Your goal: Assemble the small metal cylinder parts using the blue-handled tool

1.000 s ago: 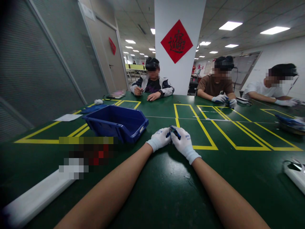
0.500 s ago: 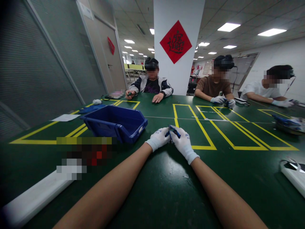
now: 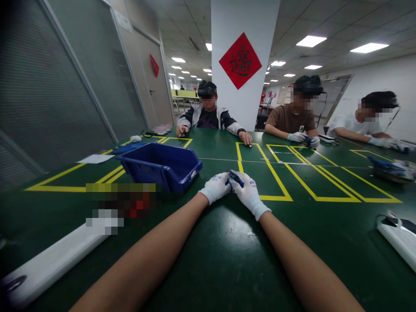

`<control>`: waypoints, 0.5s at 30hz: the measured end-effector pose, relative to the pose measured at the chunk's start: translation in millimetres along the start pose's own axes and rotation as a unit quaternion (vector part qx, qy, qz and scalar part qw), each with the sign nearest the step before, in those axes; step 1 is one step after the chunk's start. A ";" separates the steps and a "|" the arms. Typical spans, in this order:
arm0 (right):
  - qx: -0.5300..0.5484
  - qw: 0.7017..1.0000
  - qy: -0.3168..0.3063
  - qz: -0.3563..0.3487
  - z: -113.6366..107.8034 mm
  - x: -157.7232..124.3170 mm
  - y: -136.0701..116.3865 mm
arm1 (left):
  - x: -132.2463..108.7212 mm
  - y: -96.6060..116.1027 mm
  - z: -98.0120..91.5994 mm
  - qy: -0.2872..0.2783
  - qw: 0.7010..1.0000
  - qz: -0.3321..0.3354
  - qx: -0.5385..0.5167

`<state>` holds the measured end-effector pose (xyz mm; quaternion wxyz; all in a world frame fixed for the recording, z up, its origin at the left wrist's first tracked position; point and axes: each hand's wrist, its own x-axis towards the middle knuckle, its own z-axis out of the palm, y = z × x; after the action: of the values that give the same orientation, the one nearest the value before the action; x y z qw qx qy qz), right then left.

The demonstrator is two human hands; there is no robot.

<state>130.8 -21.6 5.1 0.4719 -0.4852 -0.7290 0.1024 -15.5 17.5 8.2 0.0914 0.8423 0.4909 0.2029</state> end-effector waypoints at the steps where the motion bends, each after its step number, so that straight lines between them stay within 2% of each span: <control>1: -0.005 1.000 0.015 0.003 2.2 -0.5 -1.4 | -0.1 0.8 0.1 0.000 1.000 -0.005 0.000; 5: -0.009 0.997 0.071 0.021 8.3 1.0 -6.6 | 3.2 2.2 2.3 0.008 1.000 0.006 0.009; 15: 0.054 0.991 0.117 0.029 8.9 3.4 -17.1 | 1.3 5.3 0.1 -0.005 0.999 -0.001 0.048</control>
<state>113.1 -24.8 12.7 0.5763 -0.4886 -0.6476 0.0984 -10.7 16.0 10.3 0.0539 0.8464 0.5002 0.1746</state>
